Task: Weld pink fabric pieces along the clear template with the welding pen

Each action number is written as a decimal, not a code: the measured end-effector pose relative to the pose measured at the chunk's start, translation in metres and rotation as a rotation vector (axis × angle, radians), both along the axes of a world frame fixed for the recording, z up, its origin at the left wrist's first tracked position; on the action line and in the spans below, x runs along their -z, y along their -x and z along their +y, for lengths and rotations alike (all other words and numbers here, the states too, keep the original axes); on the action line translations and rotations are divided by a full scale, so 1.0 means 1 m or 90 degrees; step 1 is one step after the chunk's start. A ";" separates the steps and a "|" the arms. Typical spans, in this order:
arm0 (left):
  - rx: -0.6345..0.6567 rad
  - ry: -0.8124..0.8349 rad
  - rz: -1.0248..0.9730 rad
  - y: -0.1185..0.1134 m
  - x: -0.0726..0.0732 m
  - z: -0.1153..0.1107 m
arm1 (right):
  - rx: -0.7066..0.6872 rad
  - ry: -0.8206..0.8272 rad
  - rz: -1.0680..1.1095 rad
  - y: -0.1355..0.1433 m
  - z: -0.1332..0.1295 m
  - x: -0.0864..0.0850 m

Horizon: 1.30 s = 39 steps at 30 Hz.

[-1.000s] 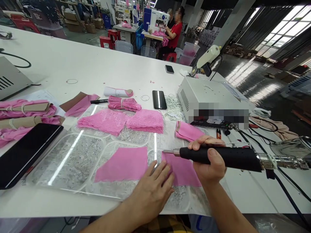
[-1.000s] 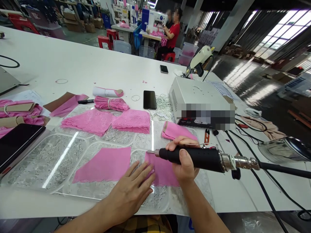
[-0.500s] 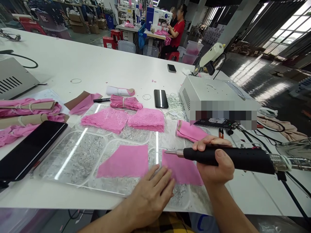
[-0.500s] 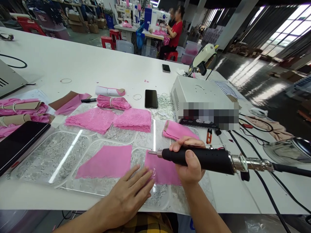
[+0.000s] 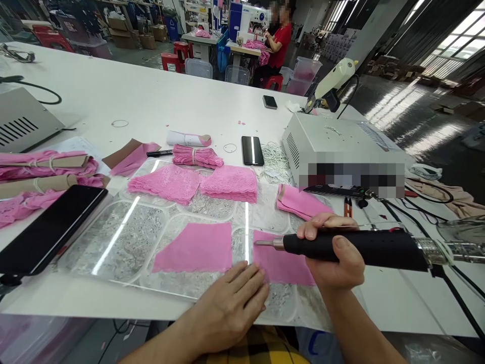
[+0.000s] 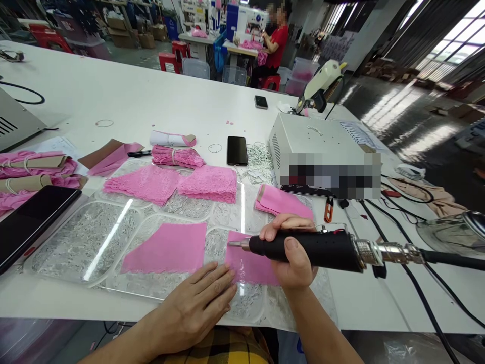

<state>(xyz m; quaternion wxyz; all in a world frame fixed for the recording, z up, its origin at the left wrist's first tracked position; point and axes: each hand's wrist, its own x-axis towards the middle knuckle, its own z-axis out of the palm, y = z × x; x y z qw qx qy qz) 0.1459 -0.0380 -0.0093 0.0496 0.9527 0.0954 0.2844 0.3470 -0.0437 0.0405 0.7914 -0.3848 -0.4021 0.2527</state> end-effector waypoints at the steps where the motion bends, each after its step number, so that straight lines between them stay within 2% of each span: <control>1: -0.001 0.002 0.002 0.000 -0.001 0.000 | -0.004 -0.001 -0.003 0.000 0.000 0.000; 9: 0.005 0.005 0.003 0.002 -0.002 0.001 | -0.009 0.004 -0.006 0.001 0.001 -0.001; 20: 0.037 0.010 -0.026 0.005 -0.003 0.002 | -0.113 0.017 0.028 -0.001 -0.014 -0.004; 26: 0.028 0.002 -0.009 0.005 -0.002 0.001 | -0.117 -0.001 0.018 0.001 -0.013 0.000; 30: 0.019 0.016 -0.034 0.004 -0.003 0.001 | -0.071 -0.006 0.028 -0.001 -0.011 -0.002; 36: -0.046 0.039 -0.082 -0.006 -0.006 0.012 | 0.125 -0.043 0.005 -0.018 -0.010 -0.008; 39: -0.079 0.029 -0.044 -0.010 -0.002 0.016 | 0.147 -0.038 0.006 -0.020 -0.009 -0.006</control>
